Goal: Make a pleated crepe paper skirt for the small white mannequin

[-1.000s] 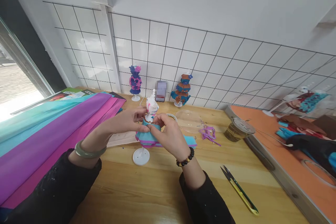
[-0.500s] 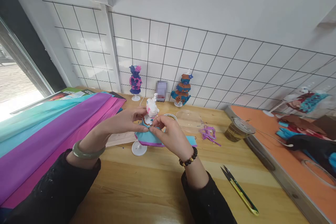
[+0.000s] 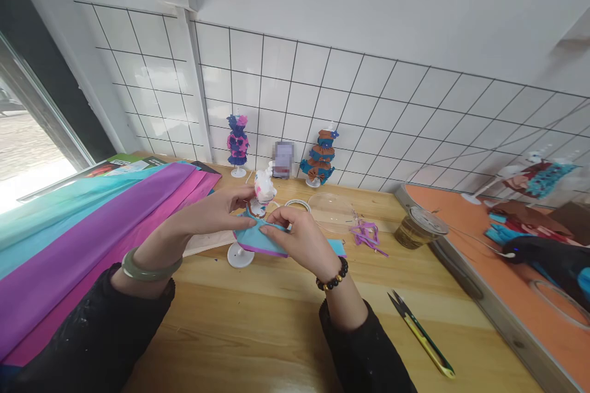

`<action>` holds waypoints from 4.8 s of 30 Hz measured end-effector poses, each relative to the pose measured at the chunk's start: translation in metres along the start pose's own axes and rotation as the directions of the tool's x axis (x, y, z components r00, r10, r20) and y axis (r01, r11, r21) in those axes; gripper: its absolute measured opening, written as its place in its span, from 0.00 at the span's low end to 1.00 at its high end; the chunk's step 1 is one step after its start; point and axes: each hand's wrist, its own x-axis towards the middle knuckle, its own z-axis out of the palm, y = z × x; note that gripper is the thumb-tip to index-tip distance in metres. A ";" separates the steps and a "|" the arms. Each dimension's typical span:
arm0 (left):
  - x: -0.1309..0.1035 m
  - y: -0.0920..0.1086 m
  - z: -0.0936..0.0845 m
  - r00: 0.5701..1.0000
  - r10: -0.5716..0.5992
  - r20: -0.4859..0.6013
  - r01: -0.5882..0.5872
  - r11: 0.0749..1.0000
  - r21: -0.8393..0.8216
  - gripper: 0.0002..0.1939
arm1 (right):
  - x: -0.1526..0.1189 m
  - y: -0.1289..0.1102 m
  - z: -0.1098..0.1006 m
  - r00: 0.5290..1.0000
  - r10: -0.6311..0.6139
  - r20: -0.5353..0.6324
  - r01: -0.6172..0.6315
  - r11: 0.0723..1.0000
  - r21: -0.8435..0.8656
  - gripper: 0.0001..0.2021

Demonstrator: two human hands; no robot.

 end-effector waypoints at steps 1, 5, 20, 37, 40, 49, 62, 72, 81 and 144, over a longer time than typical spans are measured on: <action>0.000 0.000 0.000 1.000 -0.003 -0.003 0.003 1.000 -0.002 0.15 | 0.000 -0.001 0.000 1.000 -0.002 -0.003 0.002 1.000 0.005 0.08; 0.001 -0.001 0.000 1.000 0.007 -0.002 -0.007 1.000 -0.026 0.17 | 0.000 -0.002 0.001 1.000 -0.015 0.004 0.015 0.999 0.042 0.09; -0.004 -0.002 -0.012 1.000 0.000 0.023 0.002 0.996 -0.088 0.23 | 0.000 -0.002 0.000 0.995 -0.006 0.104 0.003 0.999 0.036 0.11; -0.041 0.023 -0.042 0.937 -0.185 -0.296 0.236 0.960 0.147 0.32 | 0.011 0.019 0.038 0.994 -0.069 0.085 0.071 0.997 -0.031 0.14; -0.045 0.025 -0.045 0.928 -0.186 -0.323 0.232 0.966 0.112 0.32 | 0.013 0.023 0.034 0.994 -0.041 0.102 0.044 0.999 -0.029 0.11; -0.041 0.009 -0.052 0.934 -0.203 -0.293 0.206 0.978 -0.022 0.34 | 0.004 0.025 -0.019 0.997 0.059 0.047 -0.060 0.998 0.024 0.14; -0.006 -0.002 -0.015 0.992 -0.120 0.039 0.126 0.968 -0.218 0.27 | -0.051 0.007 -0.088 0.939 0.282 0.194 -0.251 0.953 -0.171 0.17; 0.007 -0.013 0.019 0.996 -0.054 0.064 0.072 0.942 -0.329 0.34 | -0.037 0.005 -0.048 0.972 0.209 0.103 -0.178 0.951 -0.254 0.20; 0.008 -0.006 0.023 1.000 -0.024 0.014 0.027 0.959 -0.284 0.29 | -0.020 -0.001 -0.010 0.993 0.118 -0.006 -0.118 0.993 -0.001 0.09; 0.014 -0.005 0.040 0.988 -0.005 -0.155 -0.036 0.964 -0.265 0.30 | -0.010 0.011 0.010 0.899 0.306 0.312 -0.425 0.779 0.461 0.15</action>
